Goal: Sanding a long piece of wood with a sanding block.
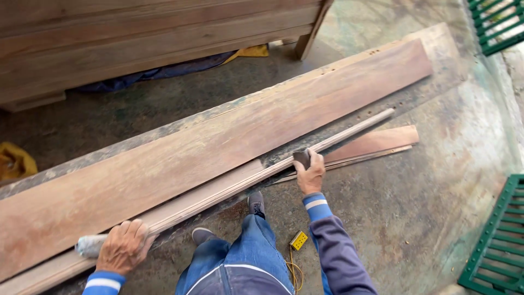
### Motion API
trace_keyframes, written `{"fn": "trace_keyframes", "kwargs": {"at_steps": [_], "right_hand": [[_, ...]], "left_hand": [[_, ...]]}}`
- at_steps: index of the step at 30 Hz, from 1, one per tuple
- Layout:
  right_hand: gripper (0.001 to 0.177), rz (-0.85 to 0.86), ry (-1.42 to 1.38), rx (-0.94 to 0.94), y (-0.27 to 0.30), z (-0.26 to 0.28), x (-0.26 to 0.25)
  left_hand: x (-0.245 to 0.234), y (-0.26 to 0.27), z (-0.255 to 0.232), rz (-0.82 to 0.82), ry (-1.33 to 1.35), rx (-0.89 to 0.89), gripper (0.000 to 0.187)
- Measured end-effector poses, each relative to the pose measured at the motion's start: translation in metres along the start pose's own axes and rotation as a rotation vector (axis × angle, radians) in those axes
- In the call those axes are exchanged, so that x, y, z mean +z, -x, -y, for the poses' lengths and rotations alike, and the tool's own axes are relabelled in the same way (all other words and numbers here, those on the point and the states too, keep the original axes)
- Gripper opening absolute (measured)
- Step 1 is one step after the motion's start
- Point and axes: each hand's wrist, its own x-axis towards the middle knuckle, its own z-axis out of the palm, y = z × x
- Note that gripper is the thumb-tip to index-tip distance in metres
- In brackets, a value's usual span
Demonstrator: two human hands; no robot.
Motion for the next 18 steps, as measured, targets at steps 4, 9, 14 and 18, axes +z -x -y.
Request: {"fn": "trace_keyframes", "kwargs": {"at_steps": [4,9,14,18], "right_hand": [[0.042,0.047,-0.167,0.214,-0.005,0.015,-0.001],[0.019,0.14,-0.16,0.252,-0.017,0.047,-0.024],[0.017,0.051,-0.178,-0.026,-0.034,0.067,-0.02],[0.031,-0.032,-0.111,-0.262,-0.05,0.082,0.0]], "left_hand": [[0.007,0.007,0.011,0.0,-0.07,0.021,0.041],[0.034,0.031,0.04,-0.088,-0.028,0.04,0.051],[0.025,0.028,0.054,-0.231,-0.017,-0.012,0.048],[-0.014,-0.018,0.038,-0.272,-0.004,-0.07,0.045]]}}
